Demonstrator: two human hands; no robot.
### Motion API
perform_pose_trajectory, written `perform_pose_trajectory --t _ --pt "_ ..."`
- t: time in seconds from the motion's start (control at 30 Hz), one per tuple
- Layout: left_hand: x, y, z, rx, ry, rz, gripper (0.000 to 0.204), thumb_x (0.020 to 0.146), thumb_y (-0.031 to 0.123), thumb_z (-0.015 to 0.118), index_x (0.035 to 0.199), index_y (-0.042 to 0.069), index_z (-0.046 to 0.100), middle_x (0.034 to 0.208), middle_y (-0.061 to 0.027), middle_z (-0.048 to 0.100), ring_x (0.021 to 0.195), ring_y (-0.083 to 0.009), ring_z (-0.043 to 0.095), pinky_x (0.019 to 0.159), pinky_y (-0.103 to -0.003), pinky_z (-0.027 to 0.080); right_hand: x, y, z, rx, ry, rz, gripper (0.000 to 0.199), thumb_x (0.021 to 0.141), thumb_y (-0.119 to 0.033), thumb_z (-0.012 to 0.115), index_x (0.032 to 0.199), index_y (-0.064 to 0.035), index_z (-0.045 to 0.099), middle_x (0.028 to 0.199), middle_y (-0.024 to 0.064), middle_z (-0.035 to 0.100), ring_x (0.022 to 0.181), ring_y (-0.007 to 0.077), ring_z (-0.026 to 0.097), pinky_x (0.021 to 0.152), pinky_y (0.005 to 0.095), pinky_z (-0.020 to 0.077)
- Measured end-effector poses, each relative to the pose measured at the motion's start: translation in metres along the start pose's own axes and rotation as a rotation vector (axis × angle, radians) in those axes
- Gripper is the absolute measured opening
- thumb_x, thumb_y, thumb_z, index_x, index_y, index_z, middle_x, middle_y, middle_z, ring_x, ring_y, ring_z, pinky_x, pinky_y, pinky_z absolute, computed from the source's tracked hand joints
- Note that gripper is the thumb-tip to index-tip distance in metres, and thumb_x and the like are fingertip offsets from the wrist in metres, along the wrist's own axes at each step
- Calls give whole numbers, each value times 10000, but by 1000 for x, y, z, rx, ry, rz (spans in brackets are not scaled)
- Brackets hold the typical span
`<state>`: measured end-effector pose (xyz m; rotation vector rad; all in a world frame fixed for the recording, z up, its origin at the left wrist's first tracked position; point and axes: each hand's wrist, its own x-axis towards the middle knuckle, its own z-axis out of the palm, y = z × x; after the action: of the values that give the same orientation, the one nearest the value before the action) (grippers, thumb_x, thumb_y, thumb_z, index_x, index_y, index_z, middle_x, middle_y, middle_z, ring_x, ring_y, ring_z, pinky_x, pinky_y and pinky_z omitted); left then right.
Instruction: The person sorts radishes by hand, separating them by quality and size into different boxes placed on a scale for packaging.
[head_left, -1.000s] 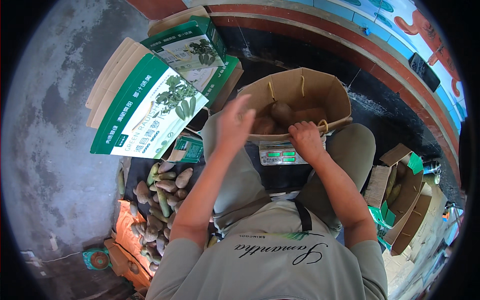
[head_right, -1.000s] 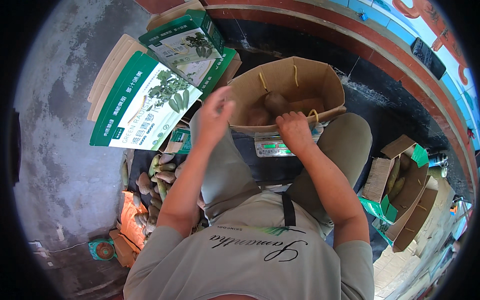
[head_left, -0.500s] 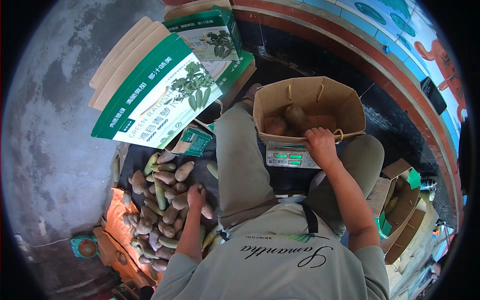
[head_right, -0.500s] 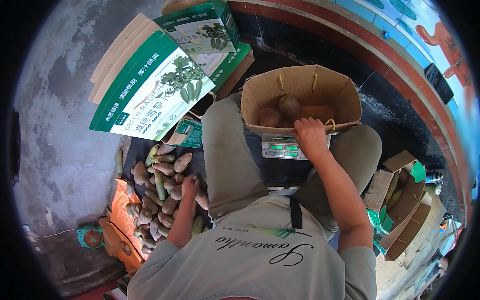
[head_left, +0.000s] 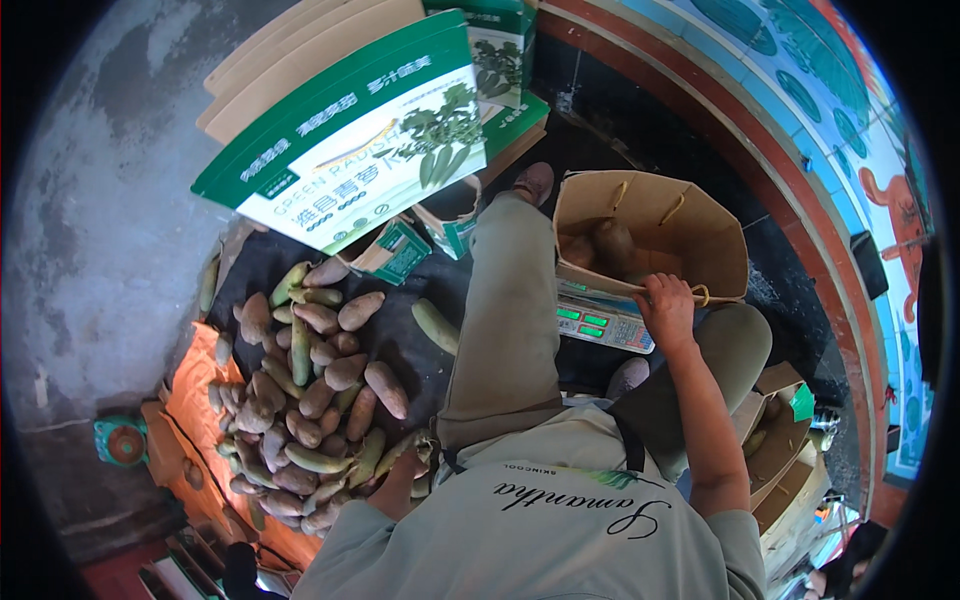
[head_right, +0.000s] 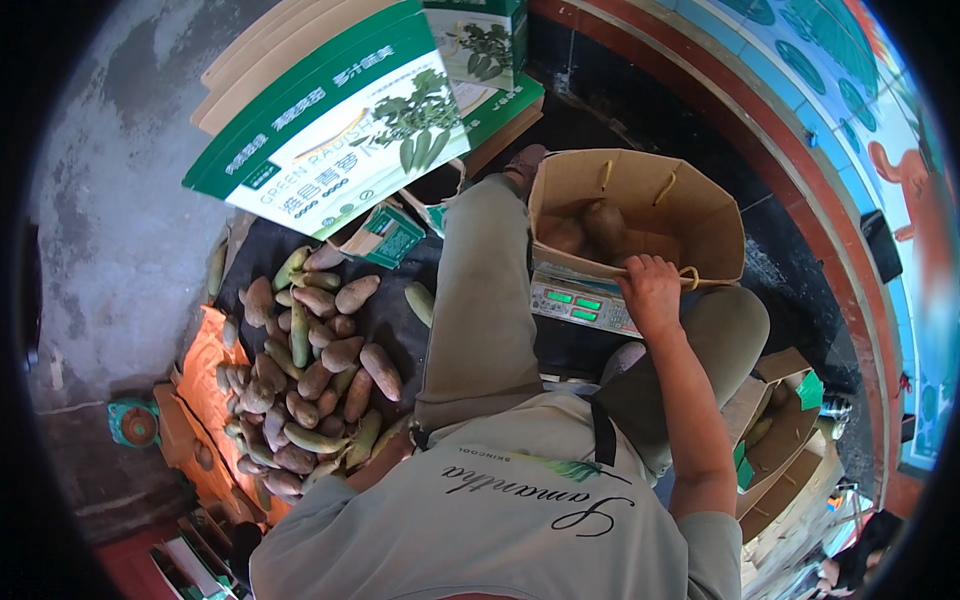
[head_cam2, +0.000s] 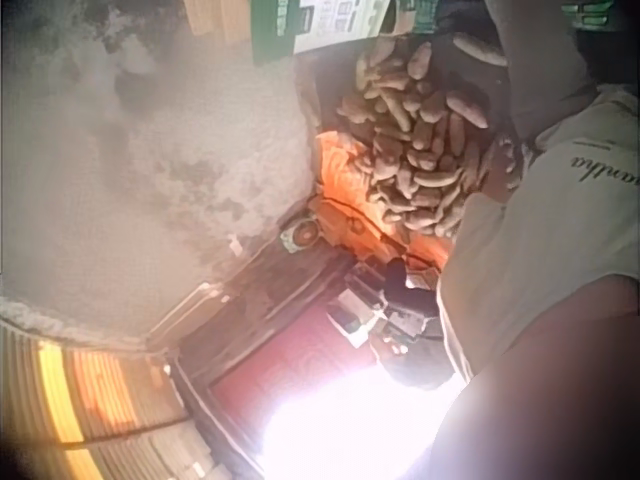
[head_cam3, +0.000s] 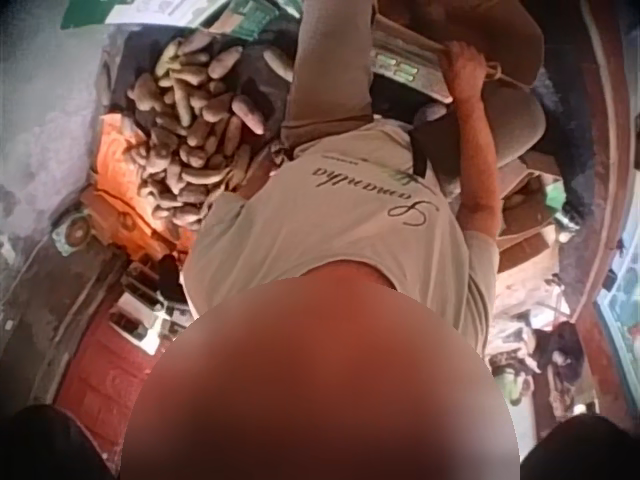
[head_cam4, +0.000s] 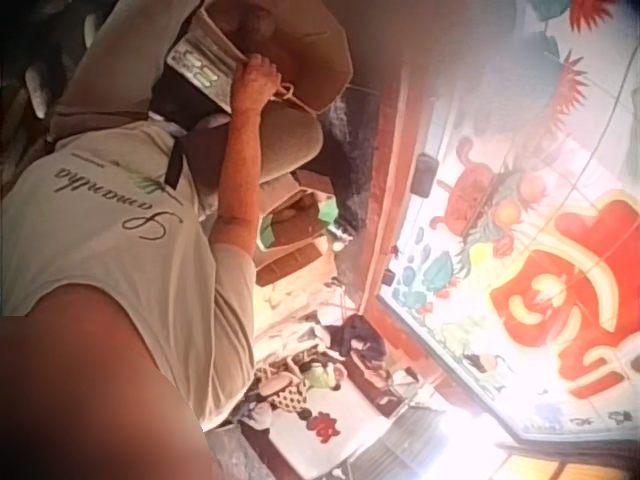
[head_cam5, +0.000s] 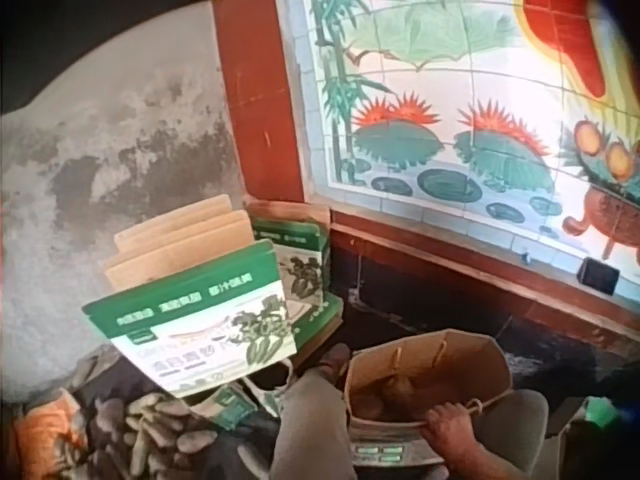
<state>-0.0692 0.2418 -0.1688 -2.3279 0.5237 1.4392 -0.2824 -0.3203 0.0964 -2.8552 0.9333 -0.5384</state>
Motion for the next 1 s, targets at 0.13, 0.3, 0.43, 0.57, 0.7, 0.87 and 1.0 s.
perform_pose_trajectory --t 0.13,0.3,0.43,0.57,0.7,0.87,1.0 --pt "-30 31 -18 -4 9 -51 720 707 209 693 1338 105 361 1263 -173 504 1200 -336 494 945 -453 460 -5 3 0 -66 -32 -4 220 692 -170 711 823 -88 554 779 82 566 773 284 556 683 407 418" --pt "-47 39 -25 -58 92 -108 693 699 165 705 1315 126 388 1259 -155 490 1181 -325 507 926 -432 472 -3 0 -2 -94 -48 -7 225 714 -188 700 853 -81 558 796 87 565 783 295 549 689 413 416" --pt "-58 48 -35 -4 60 -115 656 705 161 704 1294 137 417 1259 -145 477 1186 -322 500 922 -427 473 -4 0 0 -110 -46 3 220 734 -195 690 869 -80 561 806 88 567 800 291 551 700 409 415" --pt "-51 46 -21 193 99 24 573 729 190 706 1244 139 462 1257 -132 470 1164 -302 513 882 -428 482 -4 -1 -2 -125 -69 11 219 740 -199 687 873 -81 560 812 89 569 804 290 552 704 406 416" --pt "-58 48 -23 291 200 65 467 769 210 685 1191 129 504 1201 -122 526 1106 -285 550 857 -409 488 -5 -1 -2 -134 -64 6 212 744 -199 682 870 -81 558 815 89 570 806 290 552 708 407 417" --pt "-59 43 -30 137 97 4 396 798 188 653 1167 124 523 1134 -127 590 1087 -297 576 871 -415 487 -4 -1 -2 -112 -70 19 215 739 -191 685 867 -78 554 816 89 571 806 294 553 709 411 417" --pt "-52 31 -51 149 6 3 434 803 198 653 1191 110 479 1160 -148 593 1097 -291 584 882 -406 486 -2 -3 -1 -106 -50 7 223 726 -181 694 864 -77 552 816 90 571 804 297 553 703 414 418"
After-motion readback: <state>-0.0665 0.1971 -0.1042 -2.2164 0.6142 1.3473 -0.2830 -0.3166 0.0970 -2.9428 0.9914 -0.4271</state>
